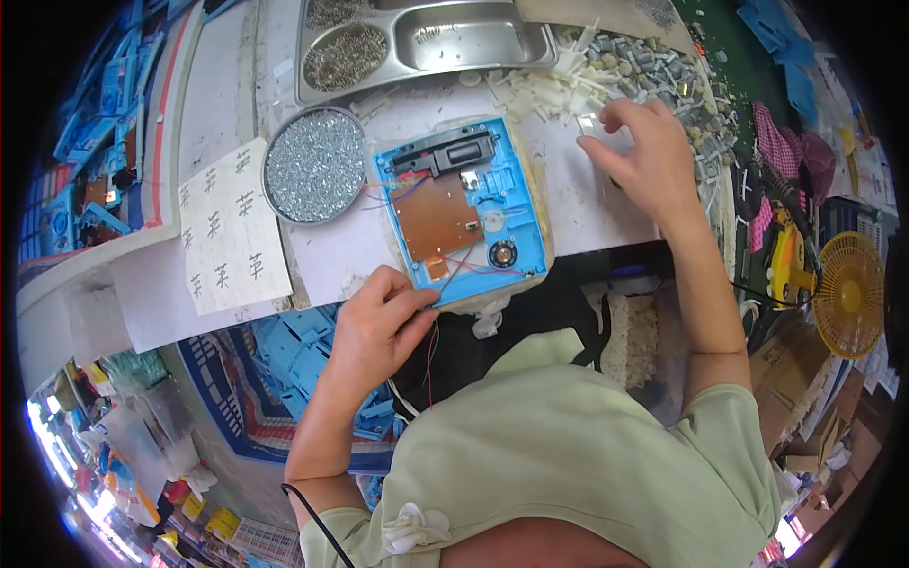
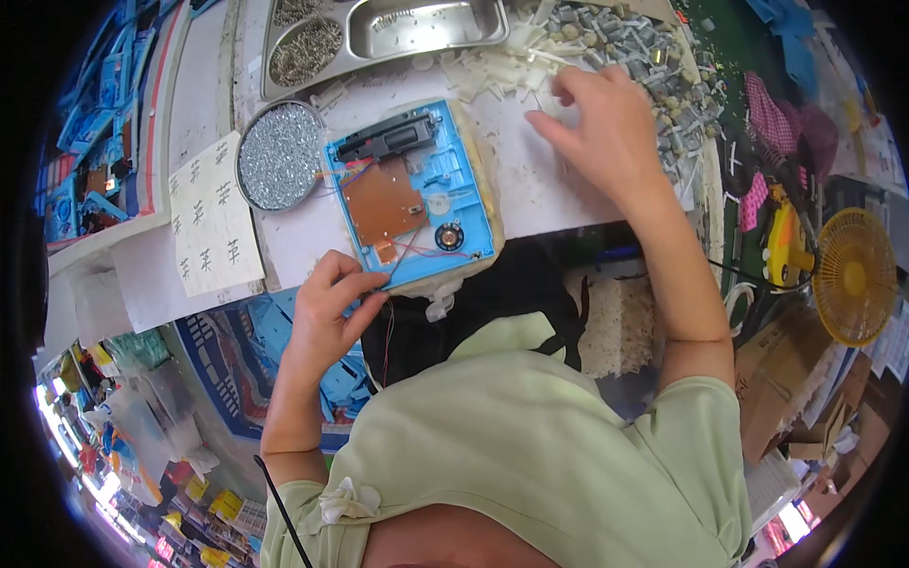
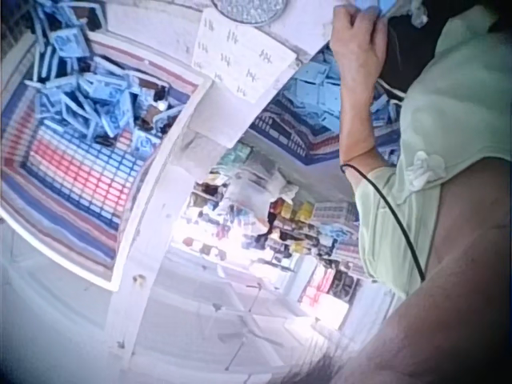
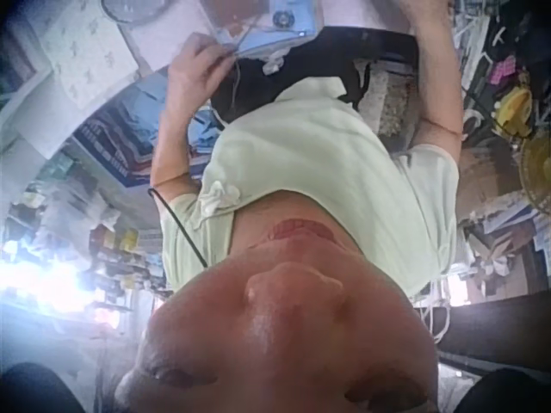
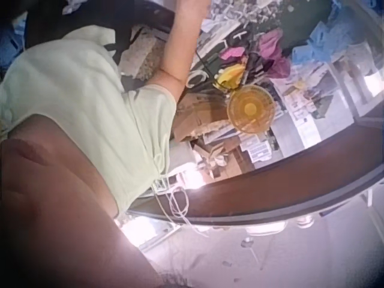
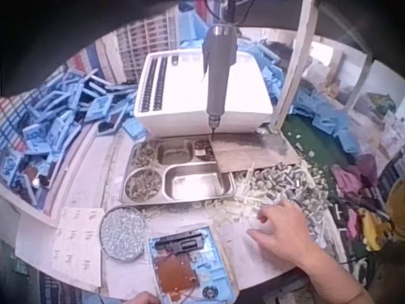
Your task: Assembling a toy or small electronic device using an electric screwdriver to open the case and a soldering iron to connect wires to a speaker and circuit board.
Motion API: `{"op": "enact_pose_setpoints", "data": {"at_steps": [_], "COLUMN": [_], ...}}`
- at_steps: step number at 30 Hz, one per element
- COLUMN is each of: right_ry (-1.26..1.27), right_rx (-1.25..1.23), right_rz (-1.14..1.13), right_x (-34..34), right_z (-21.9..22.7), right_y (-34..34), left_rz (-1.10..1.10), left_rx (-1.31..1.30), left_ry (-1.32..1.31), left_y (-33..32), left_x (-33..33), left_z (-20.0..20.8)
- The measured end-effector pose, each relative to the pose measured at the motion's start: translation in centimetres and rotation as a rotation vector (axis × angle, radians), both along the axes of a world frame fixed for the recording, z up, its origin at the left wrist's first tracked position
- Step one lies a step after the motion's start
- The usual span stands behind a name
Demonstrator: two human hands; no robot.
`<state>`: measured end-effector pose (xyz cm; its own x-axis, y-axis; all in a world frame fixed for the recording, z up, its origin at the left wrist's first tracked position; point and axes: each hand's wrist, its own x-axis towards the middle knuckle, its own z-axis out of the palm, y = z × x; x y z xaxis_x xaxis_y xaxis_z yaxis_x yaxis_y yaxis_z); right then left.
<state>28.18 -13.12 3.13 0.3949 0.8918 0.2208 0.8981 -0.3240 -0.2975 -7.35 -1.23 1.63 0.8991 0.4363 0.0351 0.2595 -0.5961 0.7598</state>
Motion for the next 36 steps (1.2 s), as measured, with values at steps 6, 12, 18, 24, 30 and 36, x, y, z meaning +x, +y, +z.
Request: {"op": "enact_pose_setpoints", "data": {"at_steps": [6,12,18,24,30,36], "right_ry": [-0.113,0.097,0.211,0.378,0.545,0.647], "right_rx": [-0.227,-0.073,0.015,0.157,0.338,0.369], "right_rz": [0.005,-0.049,-0.063,-0.031,0.326,0.479], "right_x": [1.5,1.6,1.6,0.1,-3.7,-8.1], "right_z": [-1.2,1.5,1.7,2.5,3.7,3.9], "right_y": [0.8,-0.8,-3.0,-3.0,-1.5,-1.9], "left_rz": [-0.129,0.033,-0.050,0.276,0.285,0.339], "left_rx": [0.067,0.689,0.832,0.227,-0.645,-1.510], "left_ry": [0.039,0.002,0.247,-0.037,-0.319,-0.557], "left_y": [7.6,16.7,17.8,17.9,8.2,-0.8], "left_x": [6.4,20.8,27.2,23.1,12.9,6.1], "left_z": [6.1,1.0,-1.3,2.3,5.0,2.4]}}
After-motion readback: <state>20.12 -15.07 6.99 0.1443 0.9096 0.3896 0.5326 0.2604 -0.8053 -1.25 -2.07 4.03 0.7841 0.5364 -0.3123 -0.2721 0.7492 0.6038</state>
